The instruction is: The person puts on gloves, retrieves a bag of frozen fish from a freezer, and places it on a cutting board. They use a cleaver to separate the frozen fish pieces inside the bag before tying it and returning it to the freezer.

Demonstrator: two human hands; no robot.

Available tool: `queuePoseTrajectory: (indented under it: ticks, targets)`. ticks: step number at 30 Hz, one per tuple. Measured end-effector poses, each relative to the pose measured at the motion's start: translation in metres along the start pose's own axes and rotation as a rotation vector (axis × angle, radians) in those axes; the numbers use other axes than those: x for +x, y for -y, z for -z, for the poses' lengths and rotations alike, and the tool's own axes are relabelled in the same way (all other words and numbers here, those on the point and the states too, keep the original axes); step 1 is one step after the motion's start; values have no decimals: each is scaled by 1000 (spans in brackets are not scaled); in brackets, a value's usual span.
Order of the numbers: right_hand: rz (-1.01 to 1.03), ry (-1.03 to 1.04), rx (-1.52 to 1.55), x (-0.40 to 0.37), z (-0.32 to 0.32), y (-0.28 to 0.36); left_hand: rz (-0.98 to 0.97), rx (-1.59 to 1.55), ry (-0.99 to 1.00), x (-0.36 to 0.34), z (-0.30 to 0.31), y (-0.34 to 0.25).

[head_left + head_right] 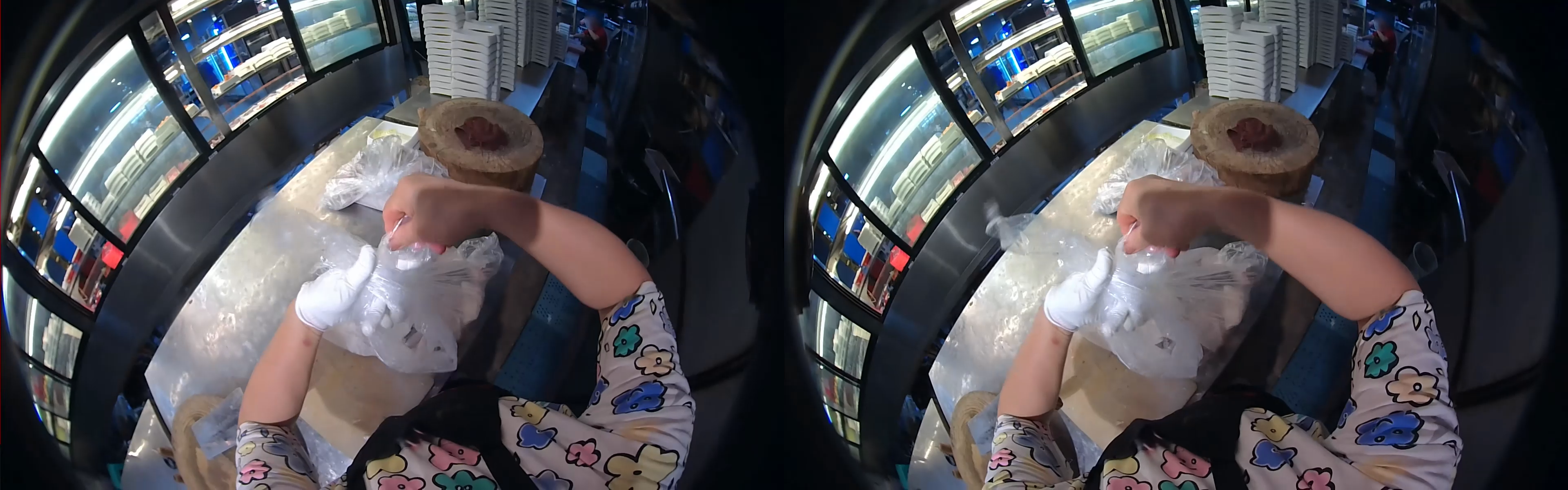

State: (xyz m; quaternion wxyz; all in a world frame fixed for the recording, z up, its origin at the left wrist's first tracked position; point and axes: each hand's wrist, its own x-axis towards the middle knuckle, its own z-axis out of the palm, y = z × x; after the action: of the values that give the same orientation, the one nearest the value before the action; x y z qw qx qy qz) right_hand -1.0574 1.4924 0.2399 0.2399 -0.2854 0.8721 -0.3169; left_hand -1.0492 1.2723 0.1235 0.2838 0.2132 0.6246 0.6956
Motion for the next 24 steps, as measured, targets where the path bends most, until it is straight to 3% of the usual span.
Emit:
queuePoseTrajectory:
  ticks: [2, 3, 4, 6, 7, 8, 10, 11, 12, 13, 14, 15, 17, 18, 20, 21, 22, 24]
  targets:
    - [-57, -84, 84, -3, -21, -4, 161, -93, 269, -9, 14, 7]
    - [519, -498, -269, 5, -42, -20, 94, -387, 317, -10, 8, 12]
    - [1095, -905, -630, 6, -62, -29, 99, -389, 320, -12, -13, 1]
    - [597, -582, -279, -4, -102, -22, -68, -521, -177, -23, -54, -27]
    - [621, -559, -202, -2, -107, -24, -42, -869, 43, -21, -20, 5]
    - [621, -558, -192, -9, -91, -19, -35, -870, 37, -23, -24, 2]
    - [417, -256, 177, -15, -52, -12, -195, -305, -134, -31, -26, -4]
    - [377, -519, 27, -4, -46, -15, -193, -303, -134, -28, -22, -7]
    - [319, -565, 76, 2, -42, -13, -285, 210, -22, -25, -18, -11]
    - [423, -441, 271, 24, -49, -31, -370, 726, 100, -22, -17, -14]
    - [528, -316, 460, 52, -61, -57, -369, 732, 107, -20, -21, -16]
    - [534, -325, 461, 62, -67, -75, -454, 1033, -33, -19, -30, -19]
    - [138, -207, 546, 67, -69, -95, -574, 1504, -304, -16, -33, -18]
    - [147, -203, 539, 64, -67, -100, -576, 1510, -314, -10, -28, -12]
    - [60, 0, 807, 56, -70, -102, -652, 1562, -434, -1, -25, -5]
    - [210, 47, 854, 69, -78, -111, -500, 1253, -511, 6, -30, 1]
    - [205, 51, 865, 70, -80, -102, -489, 1250, -505, 9, -34, 2]
    - [248, -32, 851, 66, -73, -82, -637, 1577, -311, 13, -39, 0]
